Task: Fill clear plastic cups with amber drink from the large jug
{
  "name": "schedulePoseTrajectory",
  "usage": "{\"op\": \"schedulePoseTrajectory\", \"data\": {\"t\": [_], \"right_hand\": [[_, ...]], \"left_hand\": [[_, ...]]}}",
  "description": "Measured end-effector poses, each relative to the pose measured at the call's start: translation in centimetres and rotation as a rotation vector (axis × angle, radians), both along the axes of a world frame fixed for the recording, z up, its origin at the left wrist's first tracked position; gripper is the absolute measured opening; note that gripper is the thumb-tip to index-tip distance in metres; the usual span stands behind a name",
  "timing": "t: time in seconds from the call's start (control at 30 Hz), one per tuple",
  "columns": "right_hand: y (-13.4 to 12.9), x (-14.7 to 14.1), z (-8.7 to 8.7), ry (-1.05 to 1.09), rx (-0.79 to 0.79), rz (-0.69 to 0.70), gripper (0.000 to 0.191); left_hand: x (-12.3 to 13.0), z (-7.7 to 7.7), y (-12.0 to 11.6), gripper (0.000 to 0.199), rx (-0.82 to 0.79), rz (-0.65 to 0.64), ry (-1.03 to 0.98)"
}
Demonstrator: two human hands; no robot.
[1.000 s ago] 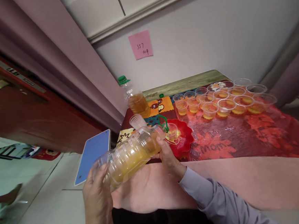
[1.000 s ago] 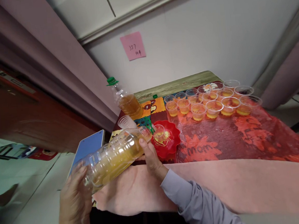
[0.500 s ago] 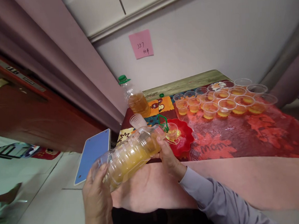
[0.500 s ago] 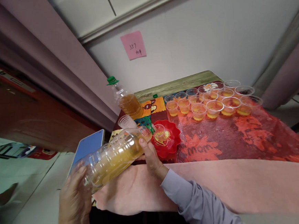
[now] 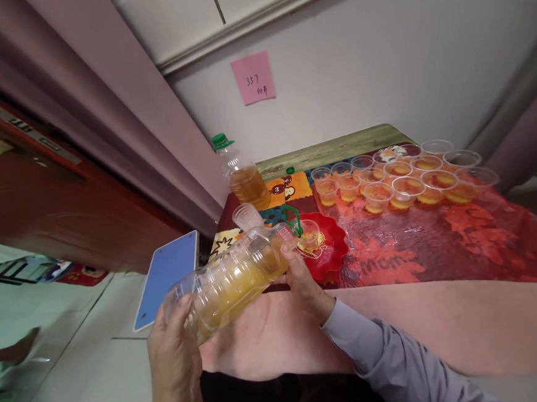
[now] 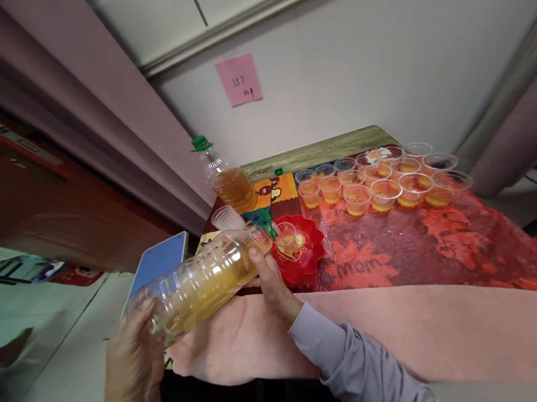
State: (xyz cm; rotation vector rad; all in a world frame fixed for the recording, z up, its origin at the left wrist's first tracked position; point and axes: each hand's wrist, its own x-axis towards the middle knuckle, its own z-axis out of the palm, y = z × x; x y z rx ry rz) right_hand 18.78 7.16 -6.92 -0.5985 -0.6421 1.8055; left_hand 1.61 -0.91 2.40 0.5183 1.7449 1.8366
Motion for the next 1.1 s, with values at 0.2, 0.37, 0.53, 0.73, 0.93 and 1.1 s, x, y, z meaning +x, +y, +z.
{"op": "schedulePoseTrajectory", "data": {"t": [0.2, 0.37, 0.53, 0.73, 0.93, 1.1], "right_hand": [[0.02, -0.13, -0.12, 0.010, -0.002, 0.014, 0.072], [0.09, -0.08, -0.03, 0.012, 0.007, 0.020, 0.071], [0.09, -0.01, -0.03, 0.010, 0.011, 0.023, 0.070], [0.04, -0.08, -0.22, -0.013, -0.003, 0.011, 0.072], [0.04, -0.02, 0.03, -0.013, -0.008, 0.016, 0.074], [0.06, -0.09, -0.22, -0.009, -0.003, 0.011, 0.070]], "left_hand": [[0.18, 0.16, 0.10, 0.054, -0.017, 0.005, -0.007], [0.35, 0.20, 0.19, 0.056, -0.018, 0.023, -0.019], [0.43, 0.32, 0.05, 0.056, -0.023, 0.010, -0.021], [0.51, 0.42, 0.07, 0.055, -0.030, 0.013, -0.016], [0.50, 0.31, 0.04, 0.054, -0.042, -0.001, -0.016], [0.47, 0.26, -0.01, 0.054, -0.052, -0.013, -0.006]]}}
